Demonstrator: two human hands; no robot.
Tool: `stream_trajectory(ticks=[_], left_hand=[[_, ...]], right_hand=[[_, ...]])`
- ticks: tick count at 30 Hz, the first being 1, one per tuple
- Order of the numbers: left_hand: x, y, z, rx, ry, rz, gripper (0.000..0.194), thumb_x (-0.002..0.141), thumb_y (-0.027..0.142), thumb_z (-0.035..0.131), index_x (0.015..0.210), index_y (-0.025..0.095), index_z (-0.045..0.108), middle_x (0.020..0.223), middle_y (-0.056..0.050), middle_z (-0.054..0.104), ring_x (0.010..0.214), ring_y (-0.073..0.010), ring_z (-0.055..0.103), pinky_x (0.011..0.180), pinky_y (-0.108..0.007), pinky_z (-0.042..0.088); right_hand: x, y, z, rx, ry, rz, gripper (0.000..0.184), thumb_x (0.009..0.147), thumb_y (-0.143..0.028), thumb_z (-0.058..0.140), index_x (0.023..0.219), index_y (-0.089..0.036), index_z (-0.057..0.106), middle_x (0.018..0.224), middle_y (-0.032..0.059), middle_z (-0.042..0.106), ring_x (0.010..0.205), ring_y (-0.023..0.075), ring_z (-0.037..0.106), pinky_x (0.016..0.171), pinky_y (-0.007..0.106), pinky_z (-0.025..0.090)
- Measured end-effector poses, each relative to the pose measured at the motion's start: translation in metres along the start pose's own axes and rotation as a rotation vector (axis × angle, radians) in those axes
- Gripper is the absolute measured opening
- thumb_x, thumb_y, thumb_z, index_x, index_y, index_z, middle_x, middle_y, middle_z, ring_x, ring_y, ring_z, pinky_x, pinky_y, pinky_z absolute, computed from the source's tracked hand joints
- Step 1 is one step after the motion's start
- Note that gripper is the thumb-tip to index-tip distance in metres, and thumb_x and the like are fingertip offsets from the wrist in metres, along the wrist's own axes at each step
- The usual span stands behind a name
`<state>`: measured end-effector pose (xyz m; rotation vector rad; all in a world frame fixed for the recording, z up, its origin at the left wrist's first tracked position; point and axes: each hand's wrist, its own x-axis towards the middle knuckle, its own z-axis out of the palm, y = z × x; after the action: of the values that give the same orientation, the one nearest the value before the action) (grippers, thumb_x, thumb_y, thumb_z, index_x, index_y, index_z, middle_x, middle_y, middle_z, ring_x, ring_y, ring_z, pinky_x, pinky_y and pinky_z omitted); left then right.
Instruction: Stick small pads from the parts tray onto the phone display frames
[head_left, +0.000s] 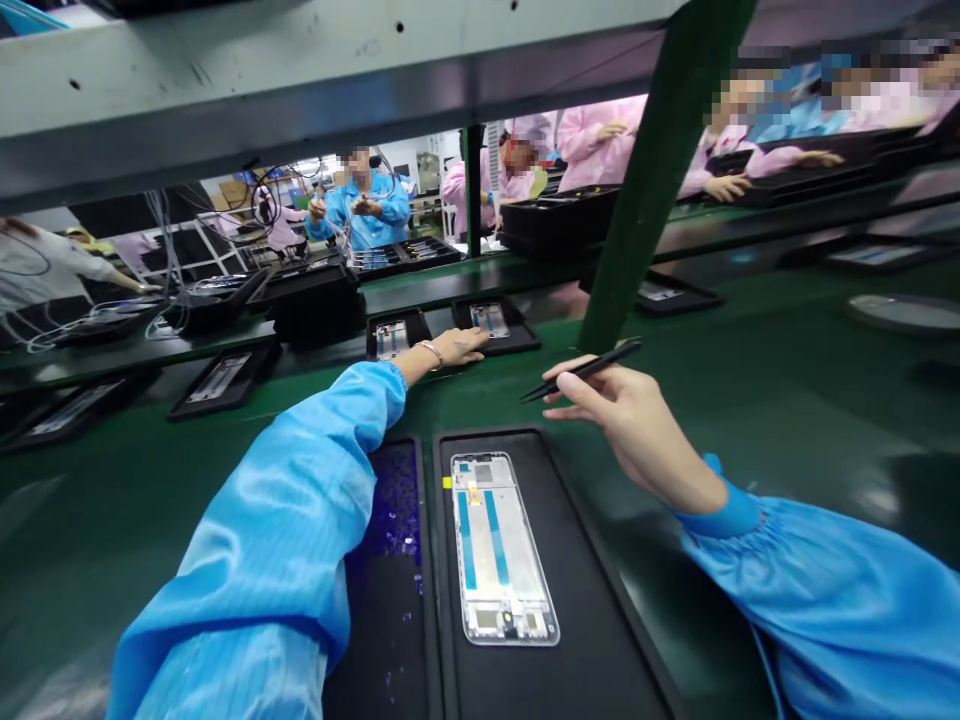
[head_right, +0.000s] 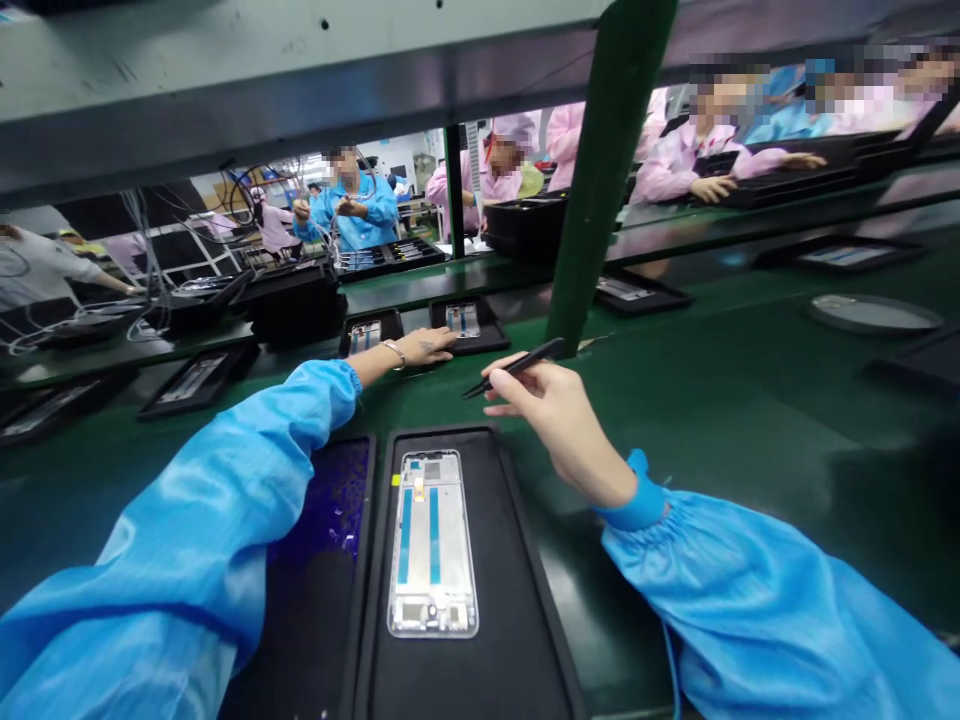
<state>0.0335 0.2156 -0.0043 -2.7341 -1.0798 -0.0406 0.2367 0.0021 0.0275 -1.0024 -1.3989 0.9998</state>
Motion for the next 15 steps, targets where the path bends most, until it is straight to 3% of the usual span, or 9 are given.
stream_trajectory(ticks=[4,8,11,15], left_hand=[[-0.028,0.006,-0.022,-0.01,0.076,-0.003,0.032,0.095,0.035,0.056,0.119,0.014,0.057,0.116,-0.008,0.06,0.099,-0.019,0.061,0.085,-0.039,0.054],[-0.076,0.027,-0.052,-0.025,0.151,-0.005,0.021,0.099,0.03,0.047,0.107,0.012,0.054,0.108,-0.011,0.059,0.096,-0.0193,0.058,0.085,-0.034,0.049],[-0.125,0.059,-0.072,-0.04,0.157,0.0,0.016,0.097,0.03,0.048,0.103,0.014,0.05,0.107,-0.011,0.058,0.092,-0.0198,0.056,0.077,-0.032,0.045],[-0.199,0.125,-0.093,0.052,0.163,0.03,0.015,0.097,0.03,0.048,0.101,0.016,0.047,0.102,-0.007,0.057,0.072,-0.0152,0.056,0.054,-0.027,0.036]], right_hand=[[-0.003,-0.008,-0.001,0.081,0.022,-0.018,0.034,0.075,-0.043,0.073,0.092,-0.015,0.065,0.088,0.0044,0.06,0.082,0.0131,0.06,0.068,0.028,0.06],[-0.002,-0.019,-0.009,0.225,0.079,-0.071,0.024,0.077,-0.037,0.072,0.09,-0.018,0.065,0.091,0.0034,0.058,0.083,0.0106,0.06,0.068,0.021,0.056],[0.004,-0.025,-0.019,0.315,0.116,-0.168,0.018,0.084,-0.035,0.065,0.09,-0.017,0.065,0.087,0.0039,0.054,0.083,0.0096,0.059,0.066,0.02,0.052],[0.01,-0.024,-0.028,0.321,0.174,-0.293,0.021,0.09,-0.036,0.059,0.093,-0.016,0.065,0.084,0.0043,0.05,0.082,0.0083,0.058,0.066,0.02,0.047]])
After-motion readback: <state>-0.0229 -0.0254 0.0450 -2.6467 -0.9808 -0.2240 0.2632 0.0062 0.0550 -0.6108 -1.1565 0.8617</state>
